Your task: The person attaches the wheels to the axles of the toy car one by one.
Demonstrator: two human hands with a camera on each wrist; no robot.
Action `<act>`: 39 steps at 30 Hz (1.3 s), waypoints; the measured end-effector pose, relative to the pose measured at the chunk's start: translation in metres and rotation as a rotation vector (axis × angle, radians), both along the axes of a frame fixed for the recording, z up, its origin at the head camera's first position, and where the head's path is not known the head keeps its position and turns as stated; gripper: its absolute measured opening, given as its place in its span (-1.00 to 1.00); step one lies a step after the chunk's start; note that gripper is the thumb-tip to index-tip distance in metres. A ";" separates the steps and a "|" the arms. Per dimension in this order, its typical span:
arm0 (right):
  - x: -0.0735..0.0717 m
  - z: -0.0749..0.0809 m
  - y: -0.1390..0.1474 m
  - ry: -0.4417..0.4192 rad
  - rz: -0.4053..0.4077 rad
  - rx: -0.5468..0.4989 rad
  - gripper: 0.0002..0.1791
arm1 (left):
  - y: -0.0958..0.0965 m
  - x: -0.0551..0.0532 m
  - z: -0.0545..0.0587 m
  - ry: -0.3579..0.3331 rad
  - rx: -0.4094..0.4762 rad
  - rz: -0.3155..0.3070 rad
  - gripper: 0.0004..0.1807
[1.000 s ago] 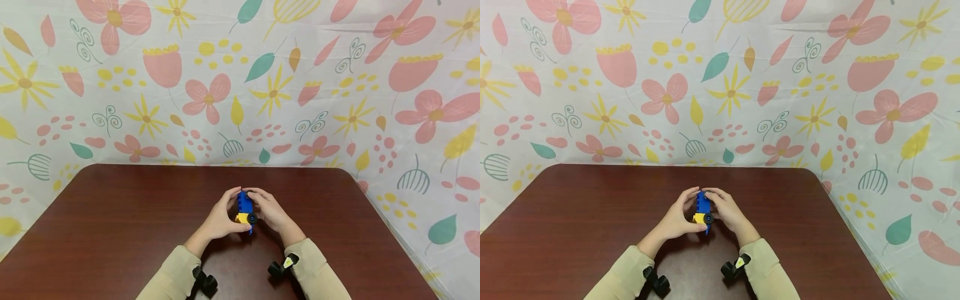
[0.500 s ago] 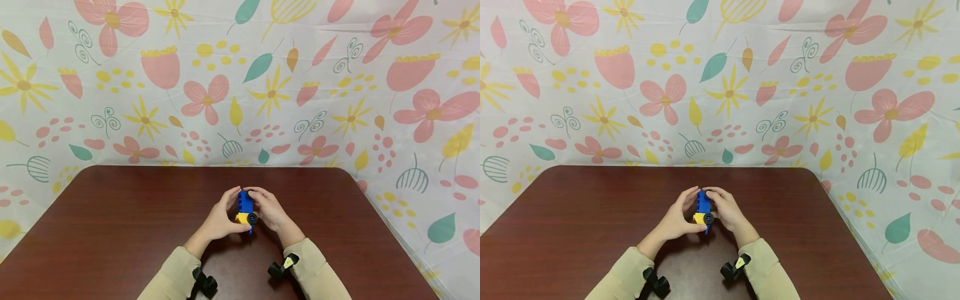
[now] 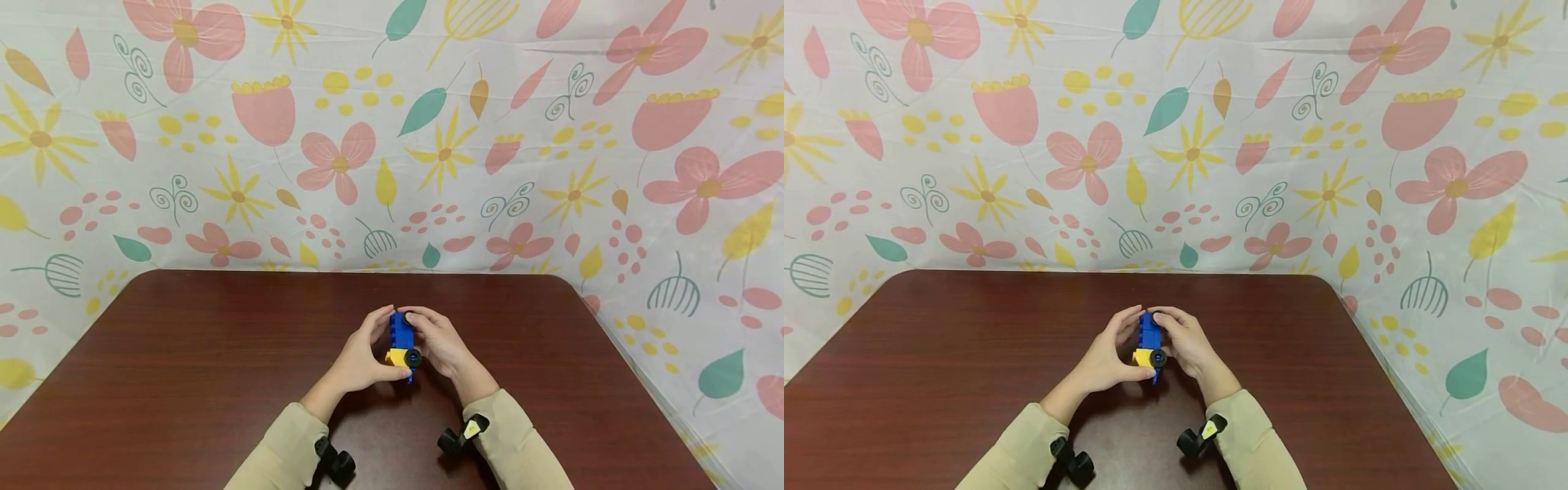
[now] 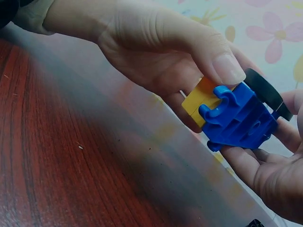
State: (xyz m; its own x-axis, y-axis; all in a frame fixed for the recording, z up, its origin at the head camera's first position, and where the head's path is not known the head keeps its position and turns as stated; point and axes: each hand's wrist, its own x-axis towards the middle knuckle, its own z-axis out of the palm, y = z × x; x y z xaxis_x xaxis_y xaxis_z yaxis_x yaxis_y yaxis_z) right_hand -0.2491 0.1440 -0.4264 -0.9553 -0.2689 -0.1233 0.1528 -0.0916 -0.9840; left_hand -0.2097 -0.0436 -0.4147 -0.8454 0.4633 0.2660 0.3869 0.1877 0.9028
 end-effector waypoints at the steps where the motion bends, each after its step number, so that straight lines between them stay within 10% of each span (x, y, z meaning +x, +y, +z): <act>1: 0.000 0.000 0.000 0.000 0.000 -0.002 -0.51 | 0.000 0.000 0.000 0.002 0.002 0.001 0.05; 25: 0.004 0.000 -0.004 -0.014 -0.028 -0.016 -0.56 | -0.001 0.002 0.000 0.003 0.013 -0.008 0.04; 39: -0.001 0.002 0.008 -0.077 0.096 0.021 -0.25 | 0.000 -0.001 -0.003 0.009 0.020 0.018 0.01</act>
